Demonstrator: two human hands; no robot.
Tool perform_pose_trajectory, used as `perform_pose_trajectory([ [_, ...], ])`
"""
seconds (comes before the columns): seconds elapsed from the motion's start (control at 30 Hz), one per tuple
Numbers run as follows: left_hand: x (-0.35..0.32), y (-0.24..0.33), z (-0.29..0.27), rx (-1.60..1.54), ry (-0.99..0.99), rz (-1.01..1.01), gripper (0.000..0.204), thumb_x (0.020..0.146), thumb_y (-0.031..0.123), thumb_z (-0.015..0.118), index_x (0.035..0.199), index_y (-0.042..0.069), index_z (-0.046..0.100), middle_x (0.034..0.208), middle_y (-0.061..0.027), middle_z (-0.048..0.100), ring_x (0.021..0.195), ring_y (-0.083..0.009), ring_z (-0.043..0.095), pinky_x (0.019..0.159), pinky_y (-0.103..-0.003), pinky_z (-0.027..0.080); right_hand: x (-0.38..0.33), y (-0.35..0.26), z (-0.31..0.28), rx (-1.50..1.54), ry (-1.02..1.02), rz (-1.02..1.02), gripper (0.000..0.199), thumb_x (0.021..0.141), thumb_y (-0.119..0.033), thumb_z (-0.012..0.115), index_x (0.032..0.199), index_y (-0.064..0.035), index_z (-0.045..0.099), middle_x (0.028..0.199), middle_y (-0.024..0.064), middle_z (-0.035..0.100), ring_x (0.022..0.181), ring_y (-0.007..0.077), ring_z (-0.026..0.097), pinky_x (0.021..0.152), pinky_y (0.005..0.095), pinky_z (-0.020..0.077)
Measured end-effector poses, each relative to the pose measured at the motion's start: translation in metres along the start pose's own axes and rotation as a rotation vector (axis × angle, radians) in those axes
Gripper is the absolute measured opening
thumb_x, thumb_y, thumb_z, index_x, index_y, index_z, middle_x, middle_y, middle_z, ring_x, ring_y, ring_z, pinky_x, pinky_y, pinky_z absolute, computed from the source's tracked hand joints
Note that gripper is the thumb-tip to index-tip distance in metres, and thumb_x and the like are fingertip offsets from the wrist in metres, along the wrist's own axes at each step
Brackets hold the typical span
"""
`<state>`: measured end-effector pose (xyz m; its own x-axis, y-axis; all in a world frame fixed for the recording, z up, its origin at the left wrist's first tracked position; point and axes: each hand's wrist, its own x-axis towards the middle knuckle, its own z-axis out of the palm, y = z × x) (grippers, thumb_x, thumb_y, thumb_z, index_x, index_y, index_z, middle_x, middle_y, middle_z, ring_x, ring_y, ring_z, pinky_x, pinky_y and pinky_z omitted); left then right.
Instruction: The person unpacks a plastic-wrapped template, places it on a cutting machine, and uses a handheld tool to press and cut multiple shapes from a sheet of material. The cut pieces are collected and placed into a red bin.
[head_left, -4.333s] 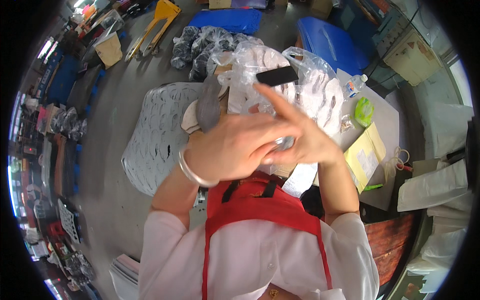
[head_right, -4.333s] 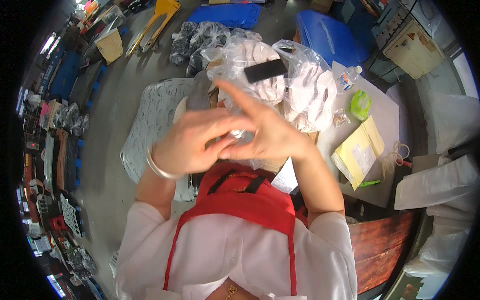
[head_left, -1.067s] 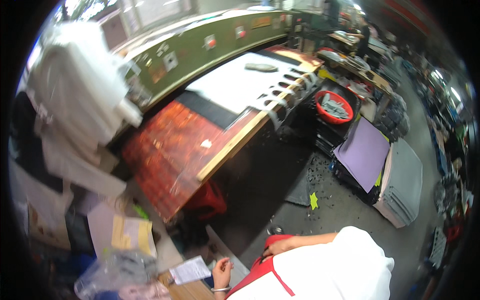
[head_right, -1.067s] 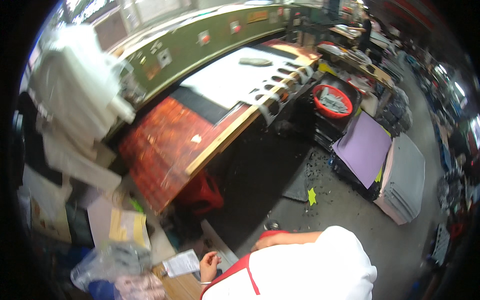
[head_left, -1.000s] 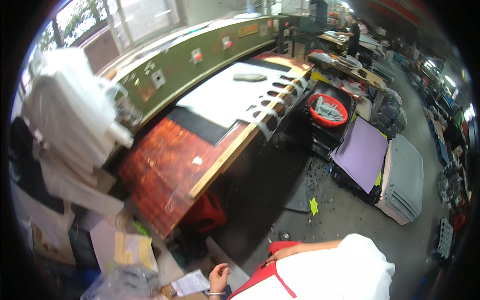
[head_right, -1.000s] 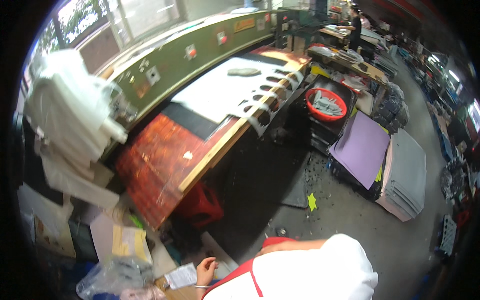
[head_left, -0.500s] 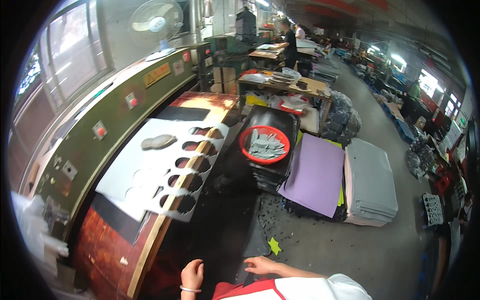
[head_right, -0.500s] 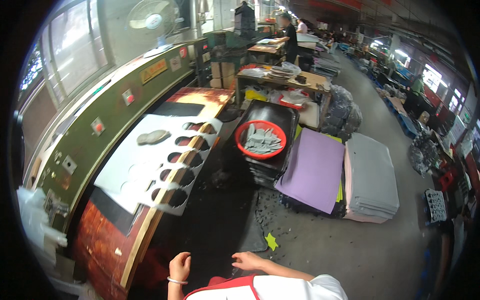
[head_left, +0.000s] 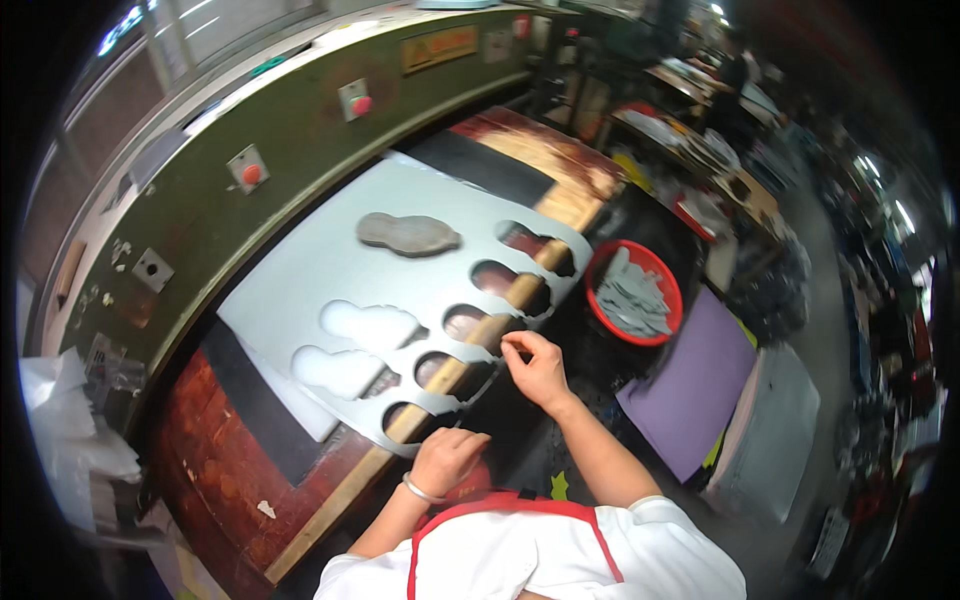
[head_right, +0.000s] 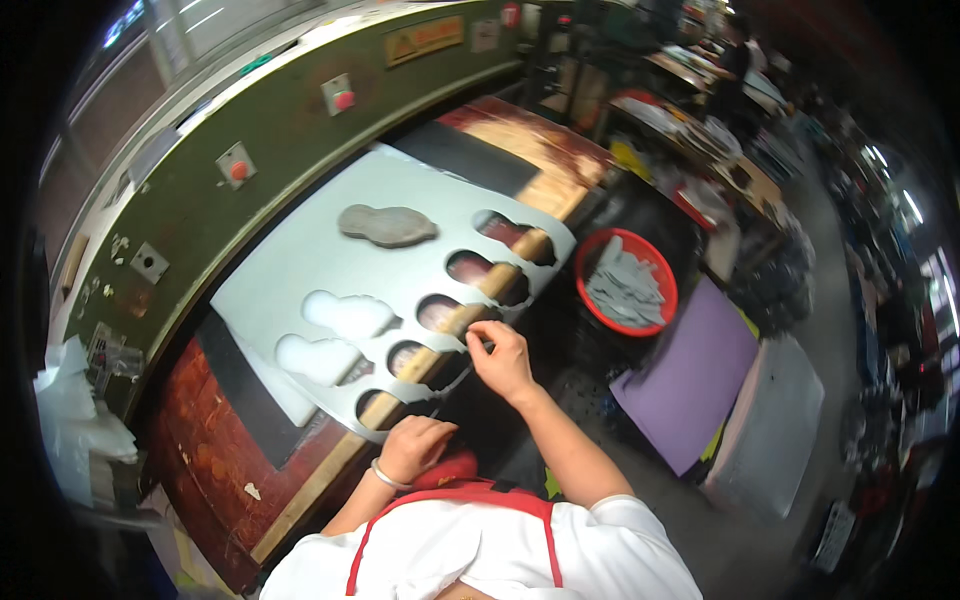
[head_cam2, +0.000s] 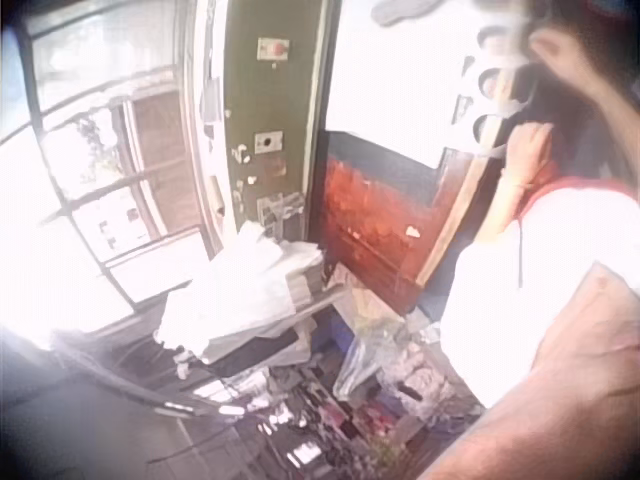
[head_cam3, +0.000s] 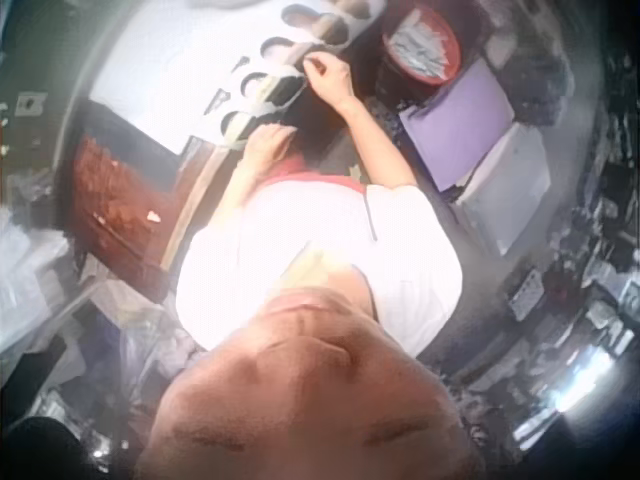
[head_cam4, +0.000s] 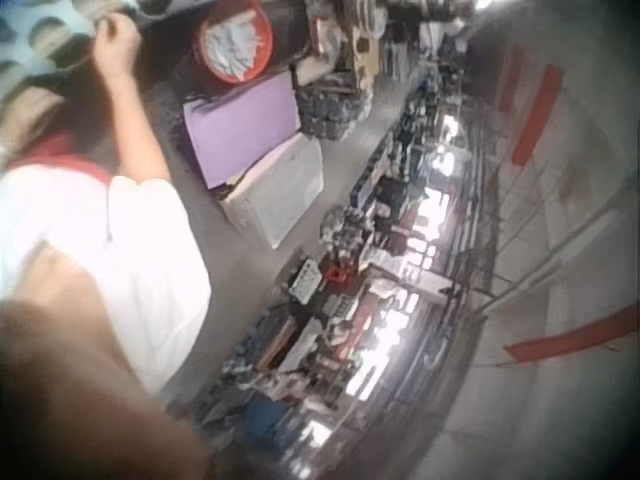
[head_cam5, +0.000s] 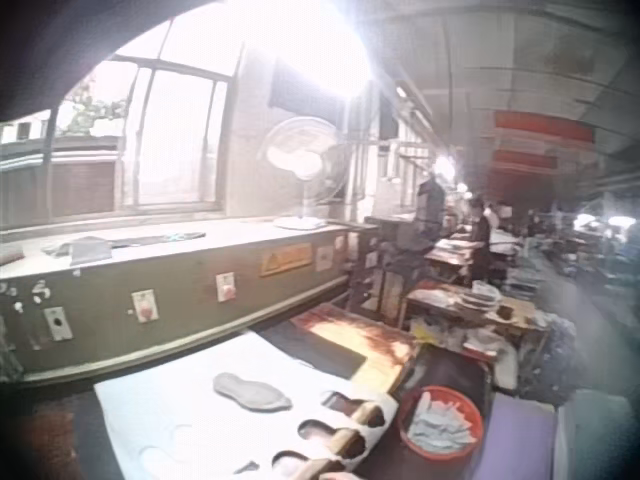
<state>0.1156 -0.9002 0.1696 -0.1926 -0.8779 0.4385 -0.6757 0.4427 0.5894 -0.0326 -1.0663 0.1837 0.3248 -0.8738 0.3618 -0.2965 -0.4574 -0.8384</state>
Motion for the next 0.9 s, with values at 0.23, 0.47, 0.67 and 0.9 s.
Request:
perform_pose_trajectory([
  [0.23, 0.049, -0.029, -0.033, -0.015, 0.094, -0.204, 0.015, 0.079, 0.006, 0.066, 0.094, 0.006, 0.068, 0.077, -0.0108, 0.064, 0.070, -0.0294, 0.062, 0.063, -0.038, 0.049, 0.139, 0.019, 0.067, -0.346, -0.076, -0.346, 0.055, 0.071, -0.024, 0.076, 0.119, -0.0040, 0.058, 0.120, 0.0236, 0.052, 0.113, 0.0421, 0.047, 0.096, 0.0478, 0.0414],
  [0.47, 0.096, -0.047, -0.024, -0.245, 0.163, -0.462, 0.015, 0.080, 0.002, 0.067, 0.094, 0.003, 0.068, 0.083, -0.0141, 0.067, 0.074, -0.0302, 0.065, 0.065, -0.035, 0.051, 0.227, 0.050, 0.133, -0.467, -0.522, -0.268, 0.078, 0.066, -0.036, 0.079, 0.133, -0.0104, 0.050, 0.134, 0.0309, 0.038, 0.121, 0.0470, 0.039, 0.100, 0.0483, 0.0408],
  [0.67, 0.186, -0.049, 0.020, -0.326, 0.097, -0.576, 0.023, 0.083, 0.008, 0.067, 0.105, 0.004, 0.065, 0.097, -0.0150, 0.067, 0.087, -0.0308, 0.066, 0.076, -0.035, 0.052, 0.277, 0.052, 0.136, -0.288, -0.685, -0.312, 0.074, 0.057, -0.036, 0.081, 0.124, -0.0106, 0.060, 0.119, 0.0245, 0.053, 0.108, 0.0401, 0.049, 0.092, 0.0438, 0.0465],
  [0.9, 0.267, -0.071, 0.089, -0.220, -0.088, -0.444, 0.038, 0.088, 0.018, 0.062, 0.123, 0.004, 0.056, 0.119, -0.0172, 0.057, 0.105, -0.0360, 0.059, 0.090, -0.040, 0.049, 0.354, 0.116, 0.056, 0.200, -0.607, 0.084, 0.069, 0.054, -0.039, 0.085, 0.110, -0.0032, 0.067, 0.114, 0.0170, 0.066, 0.107, 0.0294, 0.062, 0.096, 0.0339, 0.0466],
])
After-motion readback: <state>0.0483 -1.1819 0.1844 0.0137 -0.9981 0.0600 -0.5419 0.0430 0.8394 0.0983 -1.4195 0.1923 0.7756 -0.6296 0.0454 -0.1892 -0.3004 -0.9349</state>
